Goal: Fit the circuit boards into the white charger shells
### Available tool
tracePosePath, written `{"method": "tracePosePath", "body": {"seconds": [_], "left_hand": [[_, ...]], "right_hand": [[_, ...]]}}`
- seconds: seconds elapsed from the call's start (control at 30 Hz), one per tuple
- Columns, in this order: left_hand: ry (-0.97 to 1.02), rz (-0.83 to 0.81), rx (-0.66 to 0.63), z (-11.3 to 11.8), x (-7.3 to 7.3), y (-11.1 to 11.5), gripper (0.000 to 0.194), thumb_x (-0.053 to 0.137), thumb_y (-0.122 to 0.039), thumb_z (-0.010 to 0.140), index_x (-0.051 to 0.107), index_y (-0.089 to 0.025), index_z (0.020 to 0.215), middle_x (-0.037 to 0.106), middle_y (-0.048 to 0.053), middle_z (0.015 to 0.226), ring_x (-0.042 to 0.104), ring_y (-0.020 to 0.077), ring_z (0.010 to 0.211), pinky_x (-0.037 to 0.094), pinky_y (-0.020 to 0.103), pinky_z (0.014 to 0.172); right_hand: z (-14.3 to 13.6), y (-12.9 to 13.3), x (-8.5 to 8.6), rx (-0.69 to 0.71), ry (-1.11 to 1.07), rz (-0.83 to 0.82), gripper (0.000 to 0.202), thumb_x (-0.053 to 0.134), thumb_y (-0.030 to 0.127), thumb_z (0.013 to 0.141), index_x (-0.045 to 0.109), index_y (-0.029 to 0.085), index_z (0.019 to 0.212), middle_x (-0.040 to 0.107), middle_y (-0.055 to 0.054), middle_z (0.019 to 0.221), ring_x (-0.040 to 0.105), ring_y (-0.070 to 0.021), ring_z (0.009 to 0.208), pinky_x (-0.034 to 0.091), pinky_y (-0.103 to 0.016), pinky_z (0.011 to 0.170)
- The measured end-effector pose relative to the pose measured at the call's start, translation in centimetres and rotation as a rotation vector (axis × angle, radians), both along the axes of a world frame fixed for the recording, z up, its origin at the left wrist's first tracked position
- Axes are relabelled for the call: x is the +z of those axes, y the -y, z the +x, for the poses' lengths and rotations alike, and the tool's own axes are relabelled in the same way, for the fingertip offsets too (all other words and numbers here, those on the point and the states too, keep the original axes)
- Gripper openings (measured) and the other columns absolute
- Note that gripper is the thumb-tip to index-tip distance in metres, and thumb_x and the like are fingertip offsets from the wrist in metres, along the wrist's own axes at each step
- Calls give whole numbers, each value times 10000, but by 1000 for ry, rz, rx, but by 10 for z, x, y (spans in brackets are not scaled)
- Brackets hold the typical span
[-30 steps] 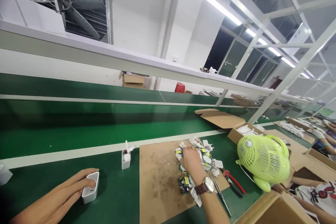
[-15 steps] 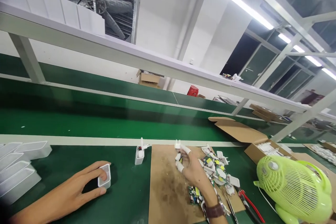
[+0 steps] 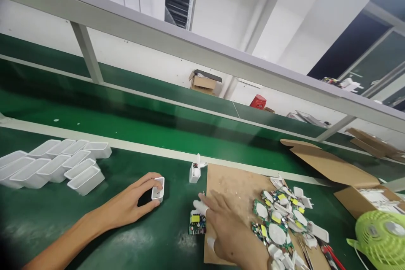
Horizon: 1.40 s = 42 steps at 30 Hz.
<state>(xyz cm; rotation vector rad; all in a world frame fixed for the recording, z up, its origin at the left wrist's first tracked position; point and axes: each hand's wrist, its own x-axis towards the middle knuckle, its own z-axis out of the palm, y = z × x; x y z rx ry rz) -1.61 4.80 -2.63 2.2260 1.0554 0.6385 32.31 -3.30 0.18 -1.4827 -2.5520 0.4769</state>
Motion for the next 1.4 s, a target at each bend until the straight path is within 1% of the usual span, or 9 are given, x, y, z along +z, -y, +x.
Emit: {"method": "tracePosePath", "body": {"seconds": [0.13, 0.23, 0.33, 0.43, 0.63, 0.83, 1.07, 1.27, 1.4], "left_hand": [[2, -21, -32, 1, 5, 1, 202, 580, -273, 986, 624, -265, 1184, 622, 58, 1387, 716, 214, 1071, 581, 287, 933], [32, -17, -18, 0, 3, 2, 297, 602, -261, 971, 601, -265, 1268, 635, 67, 1384, 719, 226, 1096, 589, 293, 925], [43, -23, -1, -2, -3, 3, 485, 635, -270, 955, 547, -281, 1431, 644, 79, 1412, 734, 244, 1110, 611, 301, 905], [29, -27, 17, -4, -11, 2, 672, 664, -263, 940, 446, -300, 1574, 613, 95, 1503, 697, 283, 1260, 601, 357, 1019], [-6, -54, 43, -7, -16, 2, 785, 703, -278, 932, 379, -325, 1645, 553, 99, 1603, 559, 347, 1462, 525, 474, 1167], [-4, -86, 37, -7, -10, 0, 1084, 886, -326, 788, 273, -351, 1681, 441, 116, 1662, 493, 372, 1498, 455, 540, 1220], [0, -108, 81, -6, -26, -4, 892, 745, -255, 905, 291, -354, 1667, 611, 93, 1516, 614, 333, 1368, 517, 513, 1162], [141, 44, 13, 1, -29, -4, 843, 657, -173, 989, 202, -371, 1669, 604, 102, 1474, 595, 280, 1355, 520, 476, 1150], [150, 65, -9, 6, -31, -5, 873, 626, -84, 979, 180, -359, 1677, 592, 107, 1481, 540, 279, 1386, 518, 495, 1145]], "right_hand": [[-27, -8, -26, -44, 12, -1, 678, 773, 147, 834, 609, 239, 1486, 705, -135, 1402, 620, -379, 1316, 525, -575, 1113], [-40, -15, -37, -104, -29, 79, 696, 803, 283, 877, 553, 183, 1519, 639, -175, 1469, 605, -383, 1308, 529, -593, 1100], [-41, -16, -38, -21, -56, 12, 793, 810, 212, 810, 517, 216, 1547, 588, -144, 1531, 483, -381, 1453, 478, -572, 1172], [-44, -13, -38, 17, -104, -7, 735, 670, 96, 840, 513, 243, 1543, 674, -117, 1361, 592, -318, 1316, 534, -516, 1112], [-68, -27, -43, -30, -330, 102, 669, 549, 74, 874, 470, 249, 1515, 642, -106, 1320, 650, -262, 1189, 617, -453, 1006], [-75, -39, -49, -167, -531, -7, 651, 576, 163, 896, 471, 284, 1528, 605, -93, 1399, 680, -233, 1183, 673, -350, 893], [-77, -25, -60, -265, -810, -78, 575, 571, 274, 991, 451, 318, 1552, 523, -125, 1518, 697, -125, 795, 687, -306, 788], [-78, -23, -50, -208, -714, 220, 536, 487, 189, 1034, 439, 267, 1563, 543, -155, 1517, 690, -232, 1250, 669, -255, 892], [-80, -22, -45, -159, -561, 363, 612, 456, 109, 1007, 378, 247, 1599, 596, -150, 1470, 667, -238, 1316, 636, -309, 1008]]}}
